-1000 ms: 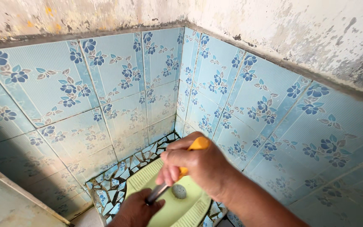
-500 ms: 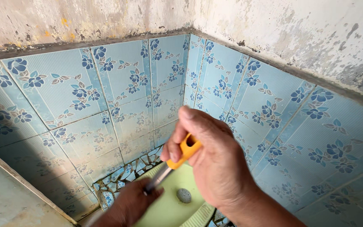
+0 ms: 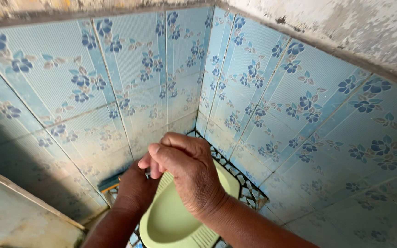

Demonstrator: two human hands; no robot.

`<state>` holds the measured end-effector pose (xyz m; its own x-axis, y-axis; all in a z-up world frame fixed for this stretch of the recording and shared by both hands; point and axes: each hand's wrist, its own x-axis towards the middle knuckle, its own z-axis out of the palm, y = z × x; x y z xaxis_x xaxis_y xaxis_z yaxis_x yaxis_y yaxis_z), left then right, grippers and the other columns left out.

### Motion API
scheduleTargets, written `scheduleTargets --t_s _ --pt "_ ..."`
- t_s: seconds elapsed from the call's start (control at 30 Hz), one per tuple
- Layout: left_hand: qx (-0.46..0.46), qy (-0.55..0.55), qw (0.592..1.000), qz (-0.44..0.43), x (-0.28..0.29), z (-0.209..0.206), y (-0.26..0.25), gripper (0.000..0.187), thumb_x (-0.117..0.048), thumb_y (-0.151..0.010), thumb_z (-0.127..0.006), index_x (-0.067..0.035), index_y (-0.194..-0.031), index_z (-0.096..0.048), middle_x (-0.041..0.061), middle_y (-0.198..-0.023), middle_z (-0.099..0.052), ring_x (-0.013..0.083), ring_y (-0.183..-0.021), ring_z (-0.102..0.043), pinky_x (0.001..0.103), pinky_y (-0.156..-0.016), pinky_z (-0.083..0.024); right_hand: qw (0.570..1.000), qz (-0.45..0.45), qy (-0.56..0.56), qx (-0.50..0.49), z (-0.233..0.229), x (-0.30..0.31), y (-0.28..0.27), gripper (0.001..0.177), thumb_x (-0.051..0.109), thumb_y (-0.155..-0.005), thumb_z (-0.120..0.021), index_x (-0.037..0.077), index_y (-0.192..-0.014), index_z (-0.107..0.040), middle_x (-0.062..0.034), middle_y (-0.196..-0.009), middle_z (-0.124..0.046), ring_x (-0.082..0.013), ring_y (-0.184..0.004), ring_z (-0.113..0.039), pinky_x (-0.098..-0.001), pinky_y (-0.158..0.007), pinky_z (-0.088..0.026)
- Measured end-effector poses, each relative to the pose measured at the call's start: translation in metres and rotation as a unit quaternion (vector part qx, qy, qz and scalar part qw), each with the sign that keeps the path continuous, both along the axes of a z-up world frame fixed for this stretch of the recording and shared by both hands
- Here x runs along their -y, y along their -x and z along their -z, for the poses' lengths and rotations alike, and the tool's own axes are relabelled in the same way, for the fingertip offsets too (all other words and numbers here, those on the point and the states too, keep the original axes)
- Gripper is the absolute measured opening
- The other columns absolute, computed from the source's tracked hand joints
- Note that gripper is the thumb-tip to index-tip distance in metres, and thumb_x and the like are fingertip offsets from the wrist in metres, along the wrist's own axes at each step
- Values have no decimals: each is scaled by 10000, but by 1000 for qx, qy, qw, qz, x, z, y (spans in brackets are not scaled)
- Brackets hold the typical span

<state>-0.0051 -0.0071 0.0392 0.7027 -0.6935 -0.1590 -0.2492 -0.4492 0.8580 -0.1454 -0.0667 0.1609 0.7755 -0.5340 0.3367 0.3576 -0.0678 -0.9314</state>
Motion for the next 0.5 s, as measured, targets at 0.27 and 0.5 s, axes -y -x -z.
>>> scheduleTargets --t_s 0.27,0.5 --pt "17 -34 998 53 5 22 -12 374 -294 -765 -766 -148 -1104 -705 125 -1016 -796 298 -963 -751 400 -860 -553 990 67 85 -95 -3 -4 0 384 85 -861 -626 44 -501 -496 -68 -480 -569 -112 -430 -533 -305 -435 -417" --pt "70 -20 995 66 -1 26 15 270 -306 -782 -752 -118 -976 -746 142 -896 -799 304 -855 -767 386 -816 -577 993 36 54 -95 -17 -4 24 409 68 -864 -619 67 -481 -474 -56 -454 -518 -122 -400 -514 -332 -420 -452"
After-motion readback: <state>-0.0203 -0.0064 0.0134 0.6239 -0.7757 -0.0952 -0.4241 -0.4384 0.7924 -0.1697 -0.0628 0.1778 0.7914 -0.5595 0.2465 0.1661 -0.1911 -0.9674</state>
